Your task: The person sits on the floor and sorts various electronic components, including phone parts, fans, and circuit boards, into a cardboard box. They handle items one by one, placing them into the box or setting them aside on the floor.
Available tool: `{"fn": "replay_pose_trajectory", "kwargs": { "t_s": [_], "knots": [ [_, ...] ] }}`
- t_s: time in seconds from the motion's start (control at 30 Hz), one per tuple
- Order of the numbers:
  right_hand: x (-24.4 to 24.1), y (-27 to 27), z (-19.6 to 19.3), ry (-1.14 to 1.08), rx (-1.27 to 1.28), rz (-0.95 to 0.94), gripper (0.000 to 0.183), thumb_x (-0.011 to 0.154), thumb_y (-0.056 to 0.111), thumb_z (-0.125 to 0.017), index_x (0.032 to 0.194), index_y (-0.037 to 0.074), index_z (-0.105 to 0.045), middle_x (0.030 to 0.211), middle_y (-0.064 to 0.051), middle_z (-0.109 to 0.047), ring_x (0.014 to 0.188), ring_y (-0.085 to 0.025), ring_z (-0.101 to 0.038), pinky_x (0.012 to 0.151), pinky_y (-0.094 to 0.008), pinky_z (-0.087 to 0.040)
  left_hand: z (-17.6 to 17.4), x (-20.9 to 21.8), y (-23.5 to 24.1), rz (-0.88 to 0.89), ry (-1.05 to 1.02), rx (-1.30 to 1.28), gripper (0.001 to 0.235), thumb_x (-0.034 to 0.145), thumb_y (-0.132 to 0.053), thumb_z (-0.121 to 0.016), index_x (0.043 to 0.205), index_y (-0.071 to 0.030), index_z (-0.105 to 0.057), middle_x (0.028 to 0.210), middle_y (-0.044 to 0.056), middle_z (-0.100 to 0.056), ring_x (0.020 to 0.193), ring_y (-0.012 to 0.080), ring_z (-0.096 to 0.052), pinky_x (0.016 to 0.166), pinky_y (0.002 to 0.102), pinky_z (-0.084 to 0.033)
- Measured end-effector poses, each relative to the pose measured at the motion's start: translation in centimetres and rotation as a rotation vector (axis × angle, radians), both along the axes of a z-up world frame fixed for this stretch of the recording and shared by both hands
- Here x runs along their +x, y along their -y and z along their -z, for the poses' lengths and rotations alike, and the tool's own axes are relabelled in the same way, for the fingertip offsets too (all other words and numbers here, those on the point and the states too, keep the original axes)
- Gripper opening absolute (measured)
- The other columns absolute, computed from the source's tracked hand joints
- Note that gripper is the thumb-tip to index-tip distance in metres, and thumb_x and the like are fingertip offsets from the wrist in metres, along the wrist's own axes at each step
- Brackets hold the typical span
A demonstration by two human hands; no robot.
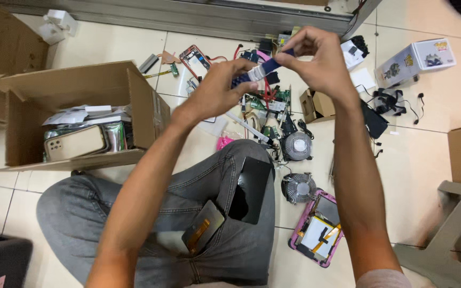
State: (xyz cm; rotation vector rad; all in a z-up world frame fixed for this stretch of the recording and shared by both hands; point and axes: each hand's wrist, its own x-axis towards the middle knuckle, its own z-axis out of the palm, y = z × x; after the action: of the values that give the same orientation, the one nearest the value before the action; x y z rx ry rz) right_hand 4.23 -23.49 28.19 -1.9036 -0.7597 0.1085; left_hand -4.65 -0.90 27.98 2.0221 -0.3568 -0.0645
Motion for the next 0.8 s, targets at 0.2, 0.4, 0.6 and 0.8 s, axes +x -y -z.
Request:
{"fn": "replay_pose_trajectory", "kwargs": {
  "t_s": [0.2,0.4,0.6,0.8],
  "knots": [
    [-3.5,-6.6,-2.7,0.378,0.025,0.028,0.024,0.096,0.008,-0.092,0.102,0.005,-0.069,0.087,-0.006,-0.066,0.078,-0.014,-0.059,0.073,-0.030,-0.048,-3.2,-3.1,-5.5,-0.297,0.072,0.365,0.015,0.089,-0.013,-0.072,0.102,-0.006,-0.075,0.093,0.014,-0.078,0.093,0.0361,-0.070,0.075,0.046,-0.049],
    [-9.9,-17.0,-6.8,0.767,0.080,-0.091,0.026,0.096,0.005,-0.090,0.102,0.000,-0.066,0.092,-0.011,-0.067,0.082,-0.025,-0.058,0.077,-0.038,-0.046,-6.2,-10.1,-12.8,-0.714,0.498,0.422,0.012,0.089,-0.004,-0.069,0.100,-0.008,-0.071,0.086,0.011,-0.077,0.077,0.0410,-0.069,0.063,0.048,-0.049],
    [-17.7,-26.8,-6.4,0.866,0.223,-0.311,0.017,0.093,-0.007,-0.081,0.095,0.000,-0.067,0.087,-0.012,-0.064,0.080,-0.032,-0.057,0.077,-0.042,-0.047,-6.0,-19.2,-17.9,-1.024,0.825,0.028,0.037,0.087,0.016,-0.058,0.110,-0.010,-0.072,0.101,0.006,-0.079,0.093,0.0266,-0.079,0.084,0.036,-0.061],
    [-23.8,-34.2,-2.4,1.020,0.286,-0.294,0.019,0.084,-0.013,-0.079,0.088,0.004,-0.072,0.080,-0.009,-0.065,0.076,-0.030,-0.063,0.072,-0.039,-0.054,-3.9,-25.4,-21.2,-1.260,0.964,-0.092,0.043,0.091,0.022,-0.052,0.108,-0.008,-0.077,0.104,0.009,-0.080,0.093,0.0253,-0.079,0.081,0.036,-0.067]
  ]
}}
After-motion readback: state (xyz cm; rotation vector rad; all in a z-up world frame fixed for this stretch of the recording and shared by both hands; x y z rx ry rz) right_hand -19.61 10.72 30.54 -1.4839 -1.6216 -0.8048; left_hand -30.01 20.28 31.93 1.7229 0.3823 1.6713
